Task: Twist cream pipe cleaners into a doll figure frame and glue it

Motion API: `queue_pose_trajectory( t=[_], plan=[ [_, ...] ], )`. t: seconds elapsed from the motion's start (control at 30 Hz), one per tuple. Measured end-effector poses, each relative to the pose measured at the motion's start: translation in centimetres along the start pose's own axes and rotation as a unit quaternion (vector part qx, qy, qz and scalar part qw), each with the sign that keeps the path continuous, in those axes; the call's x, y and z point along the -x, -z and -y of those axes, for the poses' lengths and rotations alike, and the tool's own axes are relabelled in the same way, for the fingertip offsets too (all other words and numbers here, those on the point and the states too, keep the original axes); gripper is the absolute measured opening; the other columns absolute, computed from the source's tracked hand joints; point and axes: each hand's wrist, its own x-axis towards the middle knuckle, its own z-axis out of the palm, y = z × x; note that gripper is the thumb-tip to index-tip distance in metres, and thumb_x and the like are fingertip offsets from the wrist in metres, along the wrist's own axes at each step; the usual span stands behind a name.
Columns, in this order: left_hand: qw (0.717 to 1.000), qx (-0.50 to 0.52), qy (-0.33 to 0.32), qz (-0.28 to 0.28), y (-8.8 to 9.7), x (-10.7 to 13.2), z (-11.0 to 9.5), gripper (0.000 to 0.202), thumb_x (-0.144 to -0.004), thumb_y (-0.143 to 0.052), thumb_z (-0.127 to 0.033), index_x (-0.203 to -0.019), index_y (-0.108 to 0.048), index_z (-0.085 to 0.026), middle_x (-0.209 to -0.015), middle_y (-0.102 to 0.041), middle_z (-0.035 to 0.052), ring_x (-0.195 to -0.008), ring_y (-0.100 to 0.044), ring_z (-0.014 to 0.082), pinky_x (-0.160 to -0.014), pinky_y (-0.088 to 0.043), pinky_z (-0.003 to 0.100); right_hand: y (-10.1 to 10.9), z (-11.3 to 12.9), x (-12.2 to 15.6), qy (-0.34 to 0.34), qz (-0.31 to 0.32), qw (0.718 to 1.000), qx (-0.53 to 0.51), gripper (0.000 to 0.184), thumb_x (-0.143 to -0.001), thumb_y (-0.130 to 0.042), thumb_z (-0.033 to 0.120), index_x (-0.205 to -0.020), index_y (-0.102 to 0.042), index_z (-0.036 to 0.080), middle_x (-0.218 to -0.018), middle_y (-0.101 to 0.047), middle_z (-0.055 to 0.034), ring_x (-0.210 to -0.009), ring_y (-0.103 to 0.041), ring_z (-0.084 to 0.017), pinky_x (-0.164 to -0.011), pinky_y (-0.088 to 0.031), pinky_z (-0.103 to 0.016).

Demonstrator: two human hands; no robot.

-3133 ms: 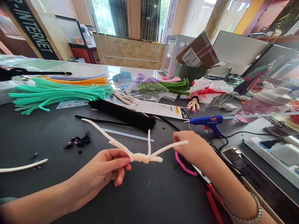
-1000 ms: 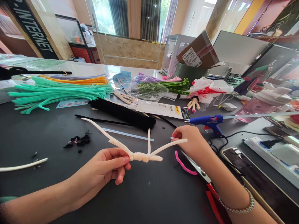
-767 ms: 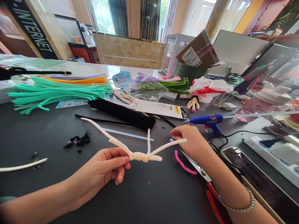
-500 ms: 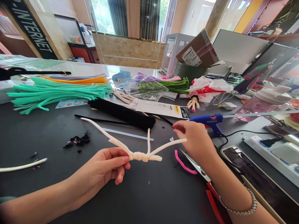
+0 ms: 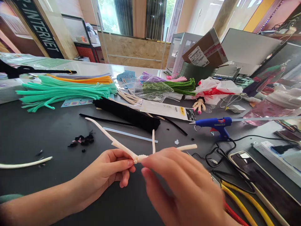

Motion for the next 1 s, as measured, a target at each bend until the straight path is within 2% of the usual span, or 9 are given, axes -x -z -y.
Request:
queue_pose_trajectory(
  t=[0.13, 0.27, 0.5, 0.6, 0.77, 1.0],
  plan=[
    [1.000, -0.003, -0.008, 0.014, 0.0, 0.0, 0.0, 0.007, -0.075, -0.064, -0.019, -0.071, -0.065, -0.013, -0.067, -0.061, -0.0008, -0.048, -0.052, 0.0065, -0.052, -0.040, 0.021, -2.6, 0.6, -2.4, 0.075, -0.029, 0.997, -0.003, 0.015, -0.085, -0.053, 0.010, -0.089, -0.062, 0.022, -0.073, -0.068, -0.0023, -0.064, -0.058, -0.017, -0.059, -0.048, -0.028],
    [0.999, -0.012, -0.017, 0.026, 0.1, 0.0, 0.2, 0.009, -0.075, -0.064, -0.019, -0.070, -0.068, -0.012, -0.063, -0.060, -0.0002, -0.050, -0.053, 0.0074, -0.053, -0.040, 0.020, -3.5, 0.3, -2.4, 0.097, -0.008, 0.995, 0.029, 0.014, -0.086, -0.053, 0.011, -0.080, -0.064, 0.019, -0.072, -0.066, -0.0038, -0.065, -0.055, -0.017, -0.060, -0.048, -0.029],
    [0.998, 0.023, 0.003, 0.060, 0.0, 0.2, 0.0, 0.005, -0.071, -0.067, -0.016, -0.070, -0.068, -0.011, -0.064, -0.062, 0.0001, -0.054, -0.057, 0.0090, -0.058, -0.044, 0.021, -3.5, 0.3, -2.2, 0.105, 0.022, 0.994, 0.036, 0.023, -0.089, -0.047, 0.009, -0.073, -0.062, 0.016, -0.072, -0.064, -0.0054, -0.067, -0.052, -0.017, -0.061, -0.045, -0.029],
    [0.995, 0.036, 0.018, 0.092, 0.0, 0.3, -0.4, 0.004, -0.067, -0.068, -0.015, -0.067, -0.068, -0.012, -0.061, -0.063, 0.0007, -0.056, -0.058, 0.0105, -0.061, -0.045, 0.022, -3.3, 0.4, -2.4, 0.120, 0.031, 0.992, 0.032, 0.022, -0.090, -0.047, 0.013, -0.073, -0.060, 0.015, -0.069, -0.063, -0.0044, -0.065, -0.051, -0.017, -0.062, -0.043, -0.029],
    [0.989, -0.001, 0.054, 0.140, 0.3, 0.1, -0.7, 0.002, -0.062, -0.065, -0.010, -0.062, -0.066, -0.012, -0.062, -0.068, 0.0039, -0.061, -0.062, 0.0140, -0.063, -0.047, 0.024, -3.1, 0.6, -2.5, 0.135, 0.069, 0.988, 0.030, 0.019, -0.087, -0.045, 0.013, -0.072, -0.055, 0.018, -0.069, -0.062, -0.0017, -0.065, -0.050, -0.016, -0.063, -0.038, -0.029],
    [0.966, -0.031, 0.108, 0.231, 1.1, -0.5, -0.7, 0.010, -0.066, -0.064, -0.013, -0.073, -0.071, -0.015, -0.069, -0.074, 0.0052, -0.061, -0.068, 0.0182, -0.062, -0.049, 0.028, -3.4, 0.2, -2.2, 0.164, 0.128, 0.978, 0.022, 0.008, -0.084, -0.056, 0.016, -0.077, -0.052, 0.018, -0.076, -0.061, -0.0006, -0.072, -0.047, -0.016, -0.070, -0.035, -0.029]
  ],
)
